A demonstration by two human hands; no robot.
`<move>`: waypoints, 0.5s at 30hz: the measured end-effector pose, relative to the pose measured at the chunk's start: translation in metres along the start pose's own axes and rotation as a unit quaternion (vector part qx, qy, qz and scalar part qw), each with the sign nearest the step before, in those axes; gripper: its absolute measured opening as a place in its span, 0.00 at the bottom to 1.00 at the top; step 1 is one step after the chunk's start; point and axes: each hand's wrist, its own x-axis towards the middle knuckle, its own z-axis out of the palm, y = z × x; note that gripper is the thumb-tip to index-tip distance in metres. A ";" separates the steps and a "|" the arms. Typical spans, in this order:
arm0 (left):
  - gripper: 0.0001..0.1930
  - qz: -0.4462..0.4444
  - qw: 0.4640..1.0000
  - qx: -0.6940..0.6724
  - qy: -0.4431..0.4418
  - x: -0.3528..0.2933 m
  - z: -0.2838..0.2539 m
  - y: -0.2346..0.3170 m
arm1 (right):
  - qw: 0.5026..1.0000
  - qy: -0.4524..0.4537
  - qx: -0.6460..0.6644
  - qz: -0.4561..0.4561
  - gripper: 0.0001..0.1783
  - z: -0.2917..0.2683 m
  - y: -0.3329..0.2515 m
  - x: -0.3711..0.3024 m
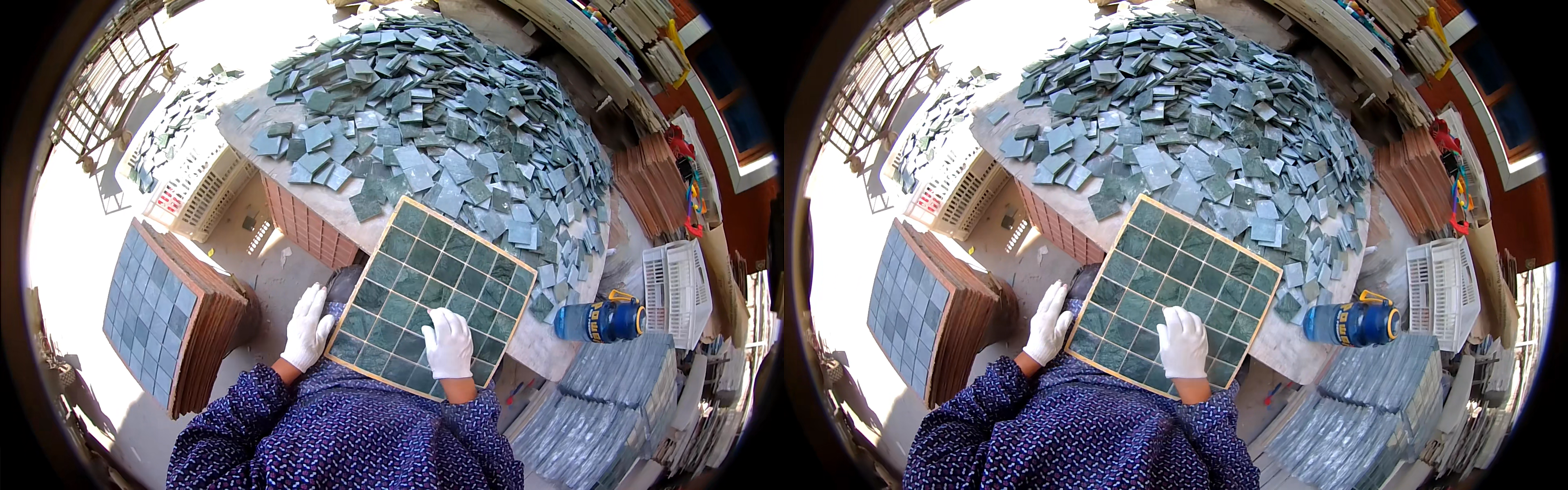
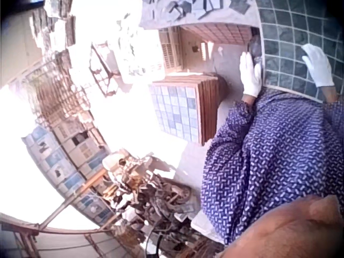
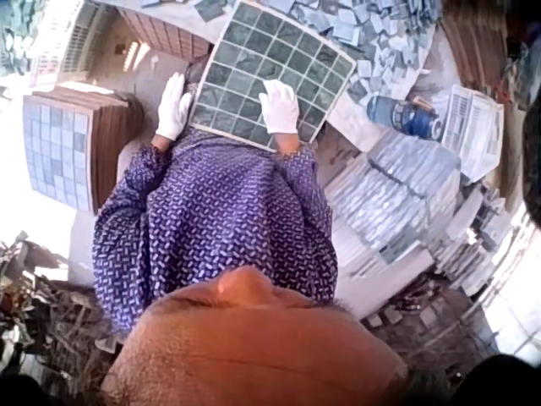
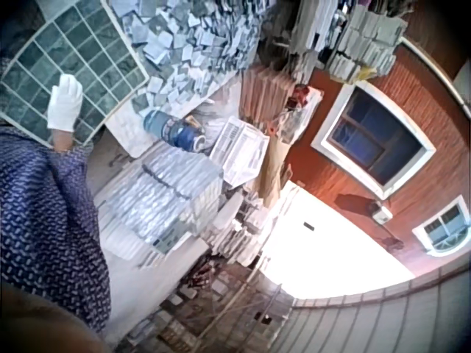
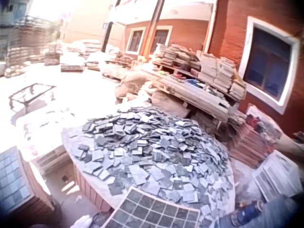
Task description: The person places small green tiles into a square grid frame, pressing them into place. They flip the frame to reveal a completed tile sheet and continue arranging tiles from a large pile on the table.
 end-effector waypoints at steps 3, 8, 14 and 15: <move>0.28 0.011 1.000 -0.007 0.003 -0.004 0.000 0.003 | 0.997 -0.061 -0.037 0.024 0.20 -0.002 -0.008 0.015; 0.28 -0.024 0.999 -0.047 0.005 0.000 0.002 0.000 | 0.981 -0.185 -0.017 0.063 0.19 -0.017 -0.009 0.040; 0.27 -0.039 0.996 -0.078 0.005 -0.001 0.005 -0.006 | 0.944 -0.140 0.185 0.233 0.12 -0.026 -0.001 0.032; 0.27 -0.042 0.996 -0.079 0.001 -0.001 0.006 -0.007 | 0.855 -0.172 0.269 0.408 0.13 -0.034 -0.009 0.035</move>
